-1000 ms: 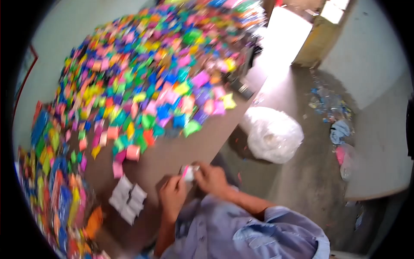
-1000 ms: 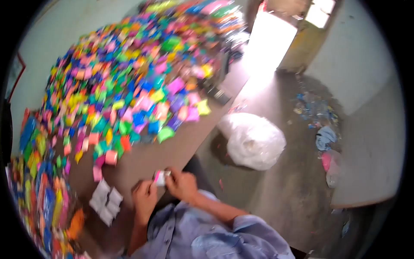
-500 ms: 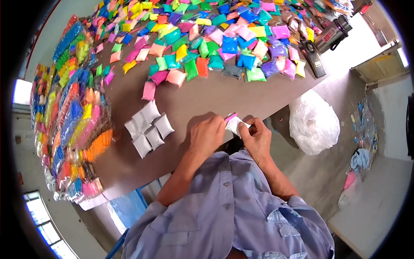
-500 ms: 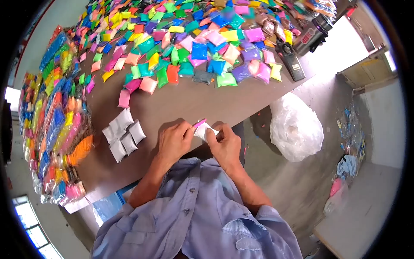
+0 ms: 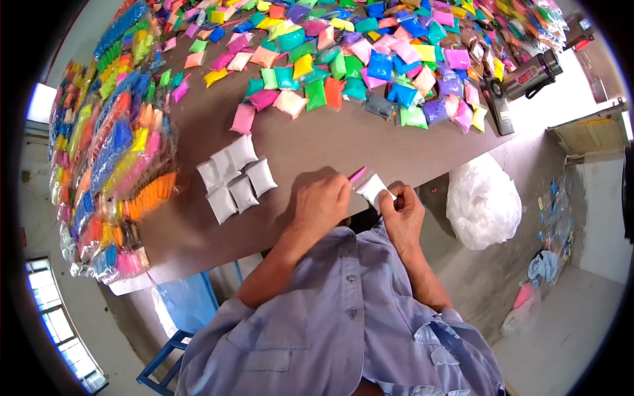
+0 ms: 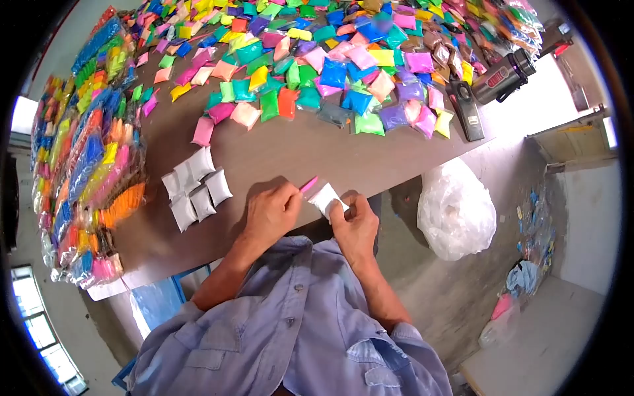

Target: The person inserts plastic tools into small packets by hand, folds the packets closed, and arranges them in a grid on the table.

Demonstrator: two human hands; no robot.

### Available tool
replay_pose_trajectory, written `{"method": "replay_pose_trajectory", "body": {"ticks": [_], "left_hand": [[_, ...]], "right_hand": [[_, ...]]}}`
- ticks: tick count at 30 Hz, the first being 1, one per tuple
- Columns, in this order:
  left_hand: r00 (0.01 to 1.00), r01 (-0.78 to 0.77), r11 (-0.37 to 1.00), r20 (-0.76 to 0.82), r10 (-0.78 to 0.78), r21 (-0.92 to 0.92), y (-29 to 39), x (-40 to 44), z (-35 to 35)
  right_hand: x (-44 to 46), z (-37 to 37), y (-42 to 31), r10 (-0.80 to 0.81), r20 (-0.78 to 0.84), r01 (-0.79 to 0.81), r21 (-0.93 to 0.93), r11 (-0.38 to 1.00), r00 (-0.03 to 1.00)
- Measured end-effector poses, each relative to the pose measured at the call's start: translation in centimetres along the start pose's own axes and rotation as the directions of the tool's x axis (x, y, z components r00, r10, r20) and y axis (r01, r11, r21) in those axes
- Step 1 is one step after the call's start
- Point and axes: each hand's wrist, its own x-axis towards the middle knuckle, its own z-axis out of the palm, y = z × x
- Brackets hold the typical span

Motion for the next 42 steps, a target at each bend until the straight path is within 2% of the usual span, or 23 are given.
{"method": "replay_pose_trajectory", "body": {"ticks": [1,3,5,9,11,15,17,18,23,26,29,36,38,42], "left_hand": [[0.998,0.066,0.998,0.018,-0.066,-0.010,0.0,0.3,-0.5],[0.997,0.078,0.997,0.013,-0.078,-0.010,0.4,0.1,-1.0],[0.999,0.038,0.987,-0.007,-0.039,-0.156,1.3,-0.5,-0.9],[1.000,-0.009,0.987,-0.025,0.006,-0.158,1.3,-1.5,0.1],[0.999,0.049,0.998,0.004,-0.049,-0.042,0.1,-1.5,0.2],[0.996,0.078,0.996,0.045,-0.077,-0.031,-0.1,-0.8,-0.7],[0.999,-0.023,0.989,0.031,0.028,-0.146,0.8,-0.6,-0.8],[0.999,-0.023,0.989,0.032,0.028,-0.147,1.4,-0.4,-0.8],[0.974,-0.184,0.981,0.120,0.190,-0.059,2.1,1.5,-0.2],[0.972,-0.181,0.982,0.160,0.172,0.043,1.1,2.9,0.1],[0.974,-0.175,0.982,0.155,0.163,0.066,1.2,3.4,-0.5],[0.958,-0.229,0.973,0.172,0.230,-0.024,2.3,2.0,0.2],[0.951,-0.177,0.981,0.271,0.149,0.083,1.4,2.7,0.1],[0.962,-0.138,0.985,0.250,0.109,0.101,0.5,3.1,-0.4]], "right_hand": [[0.0,0.0,-0.1,-0.007,0.007,0.007,-0.001,1.000,1.000],[-0.1,0.0,-0.4,0.026,-0.001,-0.026,-0.053,0.998,1.000],[0.1,0.3,0.1,0.006,-0.004,-0.006,-0.016,1.000,1.000],[0.1,0.5,0.5,-0.028,-0.003,0.028,0.072,0.997,1.000],[0.1,0.6,0.3,-0.037,-0.004,0.037,0.064,0.997,0.999],[0.0,0.7,-0.1,-0.029,-0.020,0.030,0.066,0.997,0.999],[0.0,0.7,0.1,-0.031,-0.031,0.032,0.051,0.998,0.999],[0.0,0.7,0.3,-0.033,-0.043,0.034,0.035,0.999,0.999],[-0.2,0.6,0.2,-0.012,-0.035,0.014,0.058,0.998,0.999],[-0.3,0.6,0.0,-0.001,-0.041,0.003,0.055,0.998,0.999],[-0.2,0.6,-0.1,-0.006,-0.041,0.009,0.058,0.998,0.999],[-0.3,0.7,0.2,-0.044,-0.044,0.046,0.052,0.998,0.998],[-0.3,0.7,0.0,-0.046,-0.053,0.049,0.049,0.998,0.998],[-0.1,0.8,0.4,-0.054,-0.054,0.058,0.065,0.996,0.997]]}}
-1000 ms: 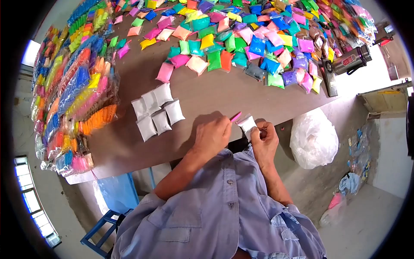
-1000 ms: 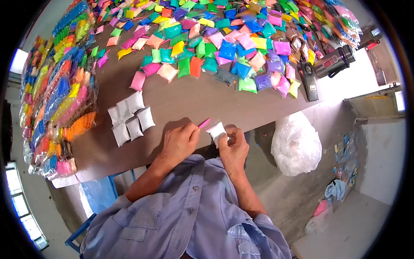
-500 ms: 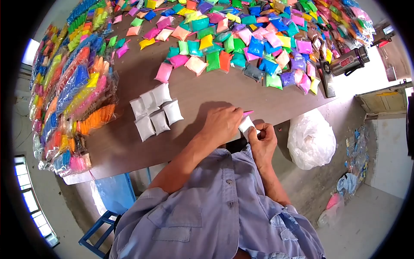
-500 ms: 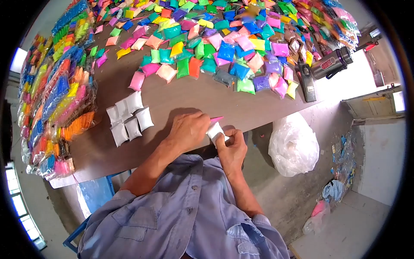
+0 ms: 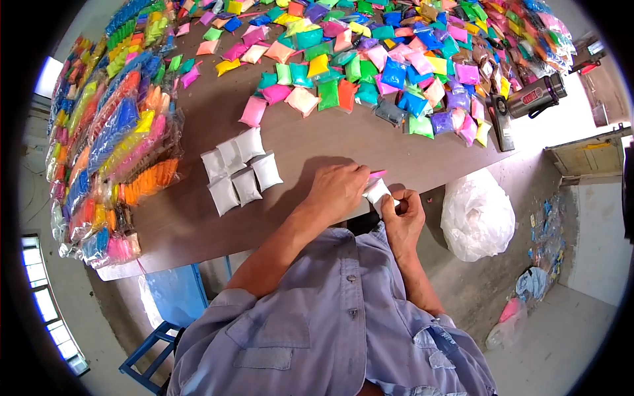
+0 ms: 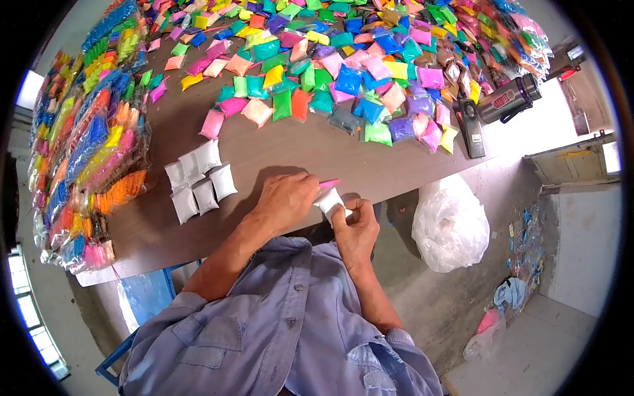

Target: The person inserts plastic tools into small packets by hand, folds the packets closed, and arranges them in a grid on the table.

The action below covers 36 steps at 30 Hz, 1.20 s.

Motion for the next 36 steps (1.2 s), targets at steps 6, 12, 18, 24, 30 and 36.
{"method": "replay_pose_trajectory", "body": {"ticks": [6,12,18,24,30,36], "left_hand": [[0.995,-0.077,0.992,-0.067,0.070,-0.103,1.9,-0.9,-0.2],[0.995,0.030,0.996,-0.093,-0.037,-0.080,-0.7,-0.5,0.7],[0.988,0.036,0.977,-0.138,-0.066,-0.209,1.1,-2.6,0.4],[0.979,0.124,0.983,-0.142,-0.143,-0.137,-0.6,-3.5,0.3],[0.990,0.102,0.977,-0.074,-0.118,-0.188,0.7,-4.8,0.6],[0.982,0.138,0.984,-0.114,-0.150,-0.112,-0.6,-4.5,-0.1]], "right_hand": [[-0.2,0.0,-0.5,0.009,0.001,-0.009,-0.008,1.000,1.000],[-0.1,-0.1,0.8,-0.037,0.019,0.036,0.026,0.999,0.999],[-0.5,0.1,-0.3,-0.040,0.059,0.033,0.122,0.992,0.997],[-0.8,-0.1,0.1,-0.063,0.088,0.058,0.060,0.997,0.994],[-1.0,-0.2,0.5,-0.013,0.096,0.001,0.125,0.992,0.995],[-0.9,0.0,1.2,-0.027,0.103,0.015,0.123,0.992,0.994]]}}
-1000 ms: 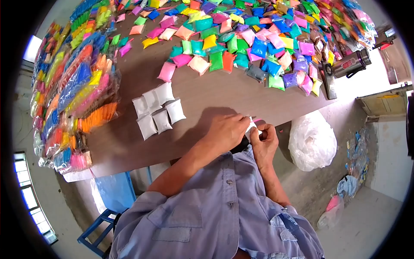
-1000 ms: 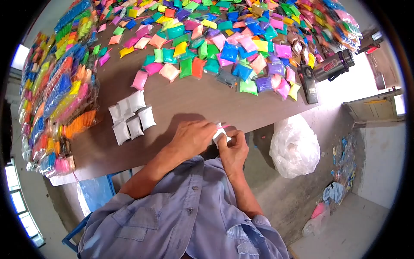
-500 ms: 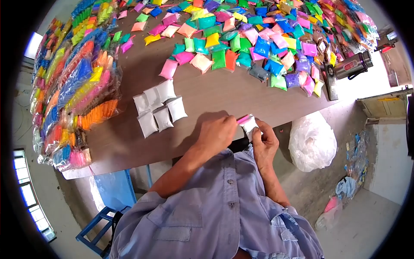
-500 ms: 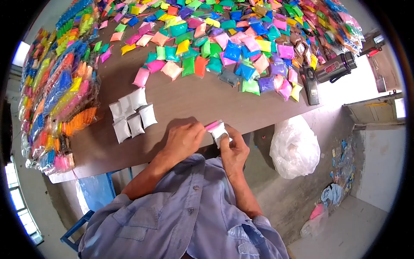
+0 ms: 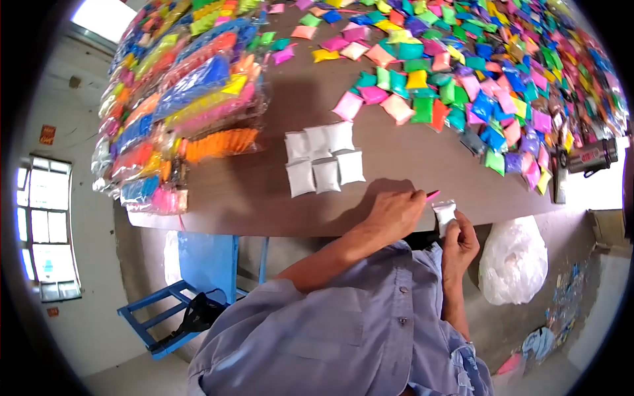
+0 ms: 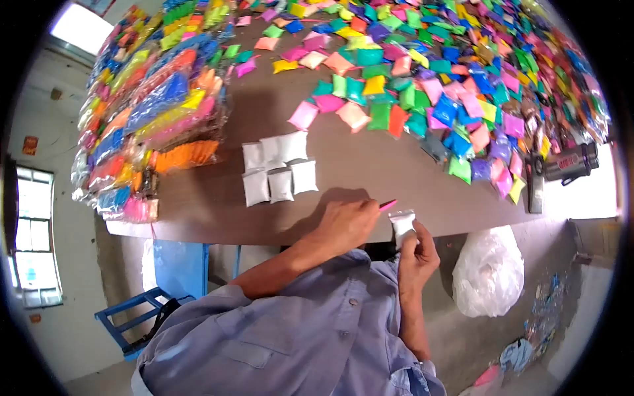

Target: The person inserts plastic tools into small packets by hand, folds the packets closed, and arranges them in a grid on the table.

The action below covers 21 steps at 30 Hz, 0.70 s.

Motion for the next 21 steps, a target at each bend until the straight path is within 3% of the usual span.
{"method": "replay_pose_trajectory", "body": {"ticks": [5,9,11,13,15,17,21], "left_hand": [[0.998,-0.058,0.990,-0.019,0.056,-0.126,1.3,-1.2,0.8],[0.991,-0.124,0.992,-0.046,0.125,0.036,0.2,-1.1,1.0],[0.993,-0.060,0.982,-0.085,0.077,0.178,-0.1,-0.8,-0.1],[0.996,-0.009,0.999,-0.088,0.012,0.036,-0.8,-0.8,1.0],[0.989,-0.053,0.995,-0.145,0.041,-0.083,0.0,-1.1,0.9],[0.993,-0.097,0.992,-0.074,0.092,-0.077,1.1,-1.7,1.1],[0.983,-0.167,0.986,-0.087,0.165,-0.016,1.0,-2.1,2.1]], "right_hand": [[-0.2,0.4,-0.3,0.009,-0.014,-0.009,-0.015,1.000,1.000],[-0.5,0.3,-0.4,0.025,0.044,-0.028,0.068,0.997,0.999],[-0.5,0.3,0.0,0.037,0.012,-0.037,0.039,0.999,0.999],[-0.8,0.4,-0.5,0.073,-0.003,-0.073,0.048,0.996,0.997],[-0.6,0.6,-0.9,0.063,-0.004,-0.063,0.081,0.995,0.998],[-0.6,0.8,-1.4,0.109,0.000,-0.109,0.116,0.987,0.994],[-0.7,1.0,-2.3,0.124,0.010,-0.125,0.138,0.983,0.992]]}}
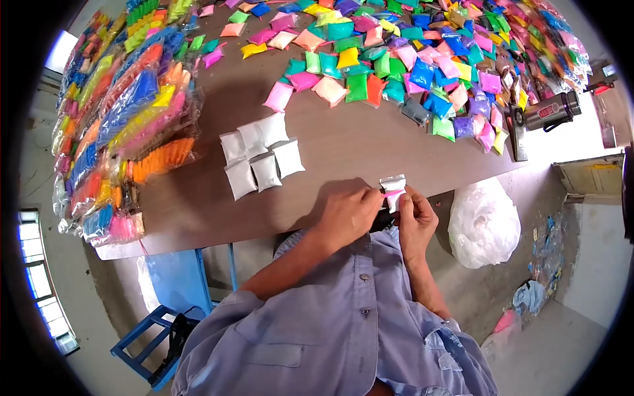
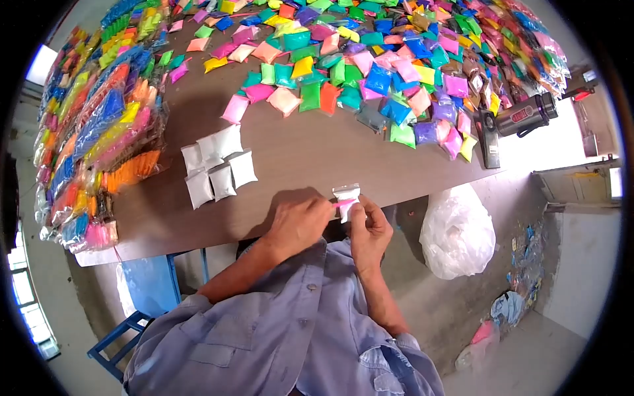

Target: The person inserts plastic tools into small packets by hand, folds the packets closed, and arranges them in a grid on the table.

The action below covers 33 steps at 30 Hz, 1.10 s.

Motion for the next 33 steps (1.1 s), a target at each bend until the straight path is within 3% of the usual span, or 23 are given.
{"method": "replay_pose_trajectory", "body": {"ticks": [3,7,10,13,18,20,24,26,28,31,33], "left_hand": [[0.991,0.133,0.990,-0.008,-0.133,0.038,-1.2,0.8,-0.2],[0.987,0.156,0.986,-0.018,-0.158,-0.053,-0.8,1.5,-1.2],[0.996,0.091,0.986,0.007,-0.091,-0.140,0.1,1.2,-0.7],[0.996,0.070,0.998,0.056,-0.070,-0.008,-0.9,1.4,-0.1],[0.987,0.145,0.989,0.070,-0.145,0.006,-1.9,2.5,-1.3],[0.991,-0.019,1.000,0.131,0.017,0.011,-0.9,2.5,-1.2],[0.998,0.006,0.998,0.065,-0.003,-0.056,0.4,3.1,-0.4],[0.992,0.046,0.994,0.109,-0.057,0.102,-0.6,4.0,-0.3],[0.990,0.073,0.994,0.112,-0.081,0.078,-1.6,4.3,-0.3],[0.990,0.116,0.993,0.080,-0.119,0.036,-2.0,3.8,-1.2],[0.983,0.113,0.992,-0.138,-0.119,-0.051,-1.8,3.2,-2.3]], "right_hand": [[-0.2,0.1,-0.1,0.019,-0.023,-0.019,-0.004,1.000,1.000],[-0.2,0.0,-0.1,0.016,-0.008,-0.017,-0.048,0.999,1.000],[-0.1,-0.2,0.0,0.007,0.018,-0.006,-0.031,0.999,1.000],[0.0,-0.2,0.0,0.008,0.013,-0.007,-0.051,0.999,1.000],[0.0,-0.3,0.1,-0.002,-0.012,0.002,-0.055,0.998,1.000],[-0.1,-0.2,0.2,0.013,-0.016,-0.014,-0.059,0.998,1.000],[0.0,-0.5,0.3,-0.003,-0.010,0.003,-0.049,0.999,1.000],[0.0,-0.6,0.3,-0.004,-0.005,0.004,-0.066,0.998,1.000],[0.0,-0.5,0.1,-0.013,0.003,0.013,-0.075,0.997,1.000],[0.1,-0.7,0.3,-0.028,0.008,0.028,-0.076,0.997,1.000],[0.4,-0.8,0.2,-0.033,0.008,0.034,-0.071,0.997,0.999]]}}
